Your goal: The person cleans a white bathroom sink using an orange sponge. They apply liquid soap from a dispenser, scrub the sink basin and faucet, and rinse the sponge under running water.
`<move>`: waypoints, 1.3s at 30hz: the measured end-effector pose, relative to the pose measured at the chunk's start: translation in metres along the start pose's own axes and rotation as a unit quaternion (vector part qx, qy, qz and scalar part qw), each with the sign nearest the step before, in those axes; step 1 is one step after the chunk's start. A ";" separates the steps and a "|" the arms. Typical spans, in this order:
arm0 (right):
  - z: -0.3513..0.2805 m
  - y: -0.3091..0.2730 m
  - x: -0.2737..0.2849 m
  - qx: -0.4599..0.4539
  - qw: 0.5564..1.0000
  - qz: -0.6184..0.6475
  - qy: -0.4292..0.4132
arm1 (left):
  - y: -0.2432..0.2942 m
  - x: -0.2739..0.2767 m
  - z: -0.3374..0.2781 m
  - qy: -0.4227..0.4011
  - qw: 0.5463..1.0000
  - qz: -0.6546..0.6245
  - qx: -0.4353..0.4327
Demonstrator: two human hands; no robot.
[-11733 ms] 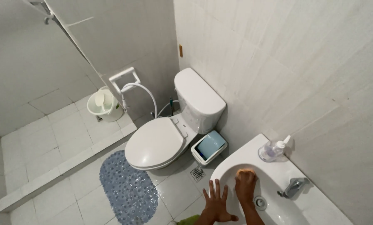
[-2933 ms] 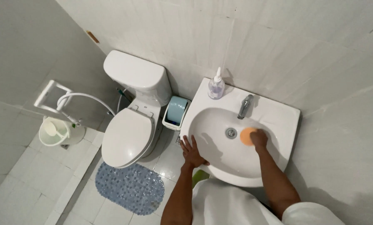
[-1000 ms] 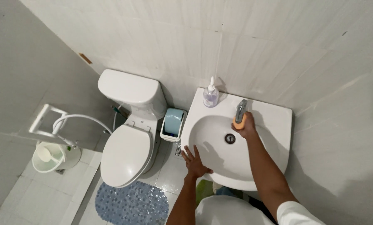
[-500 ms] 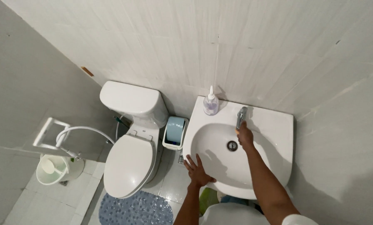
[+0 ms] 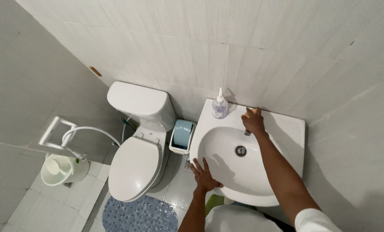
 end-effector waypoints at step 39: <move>-0.056 -0.003 0.006 0.075 0.983 -0.168 0.024 | 0.138 0.051 0.098 0.049 0.990 0.064 -0.112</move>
Point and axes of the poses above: each hand's wrist, its own z-axis towards the middle knuckle, its own x-axis out of the back of the hand, y = z × x, the point moved 1 cm from there along z, towards the middle knuckle, and after that the axes turned 5 degrees about -z, right-handed, at the moved point
